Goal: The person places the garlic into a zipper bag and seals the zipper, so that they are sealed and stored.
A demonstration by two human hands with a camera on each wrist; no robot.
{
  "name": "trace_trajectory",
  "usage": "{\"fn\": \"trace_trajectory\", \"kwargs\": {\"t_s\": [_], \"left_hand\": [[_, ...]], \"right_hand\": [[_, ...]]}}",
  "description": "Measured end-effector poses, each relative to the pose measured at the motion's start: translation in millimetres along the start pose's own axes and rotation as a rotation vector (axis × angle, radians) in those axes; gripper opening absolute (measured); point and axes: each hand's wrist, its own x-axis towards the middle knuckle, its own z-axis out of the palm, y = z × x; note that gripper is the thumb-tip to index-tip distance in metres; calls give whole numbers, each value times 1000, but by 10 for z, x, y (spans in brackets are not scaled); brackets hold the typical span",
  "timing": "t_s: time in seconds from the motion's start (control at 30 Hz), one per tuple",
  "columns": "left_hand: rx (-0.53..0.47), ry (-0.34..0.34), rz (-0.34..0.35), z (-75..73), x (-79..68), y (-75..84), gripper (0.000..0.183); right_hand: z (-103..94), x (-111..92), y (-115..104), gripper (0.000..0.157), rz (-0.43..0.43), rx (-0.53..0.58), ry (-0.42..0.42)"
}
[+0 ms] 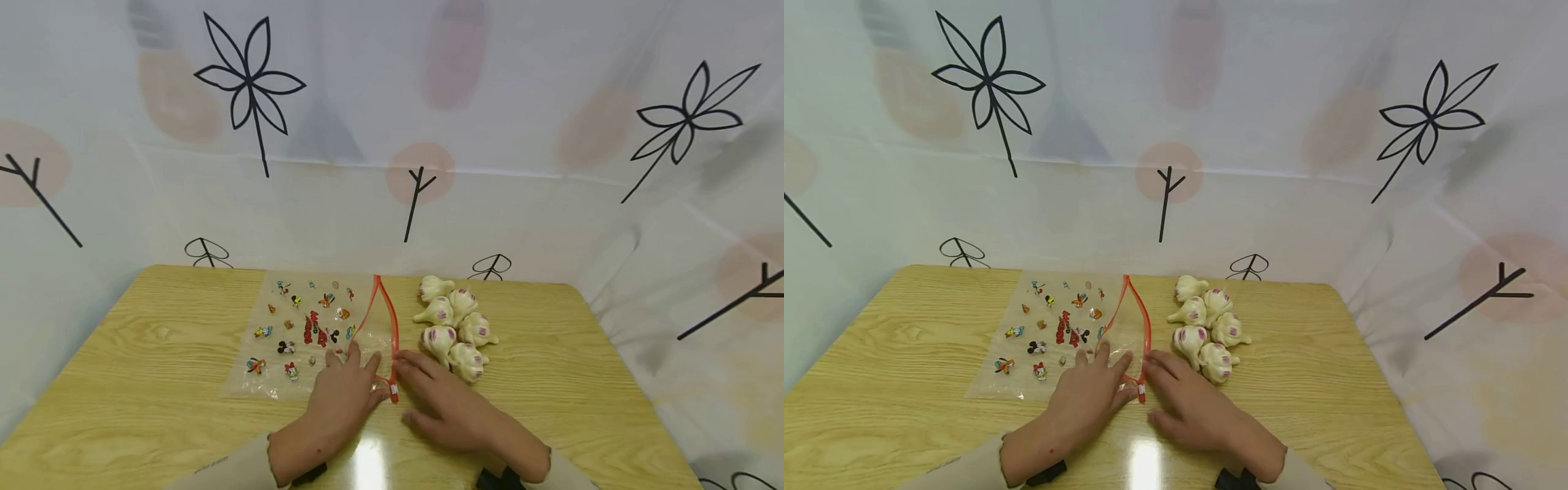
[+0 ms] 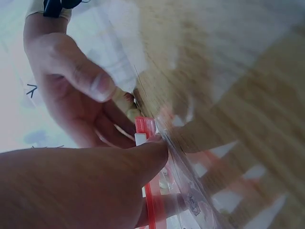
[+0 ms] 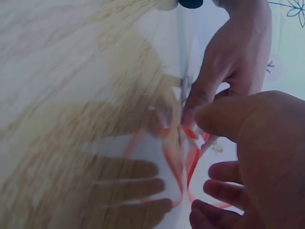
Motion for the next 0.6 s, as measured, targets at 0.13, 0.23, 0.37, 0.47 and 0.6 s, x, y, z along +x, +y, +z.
{"fn": "trace_trajectory", "kwargs": {"t_s": [0.13, 0.23, 0.37, 0.47, 0.6], "left_hand": [[17, 16, 10, -6, -1, 3, 66], [39, 39, 23, -9, -10, -1, 66], [66, 69, 36, -13, -15, -6, 65], [87, 81, 42, -6, -9, -9, 65], [111, 89, 47, 3, -3, -7, 65]], "right_hand": [[-43, 5, -13, 66, 38, 33, 40], [-76, 13, -11, 63, 30, 38, 96], [-131, 19, -9, 61, -4, 29, 174], [-183, 14, -12, 58, -9, 10, 223], [-263, -3, -2, 53, -7, 0, 276]]}}
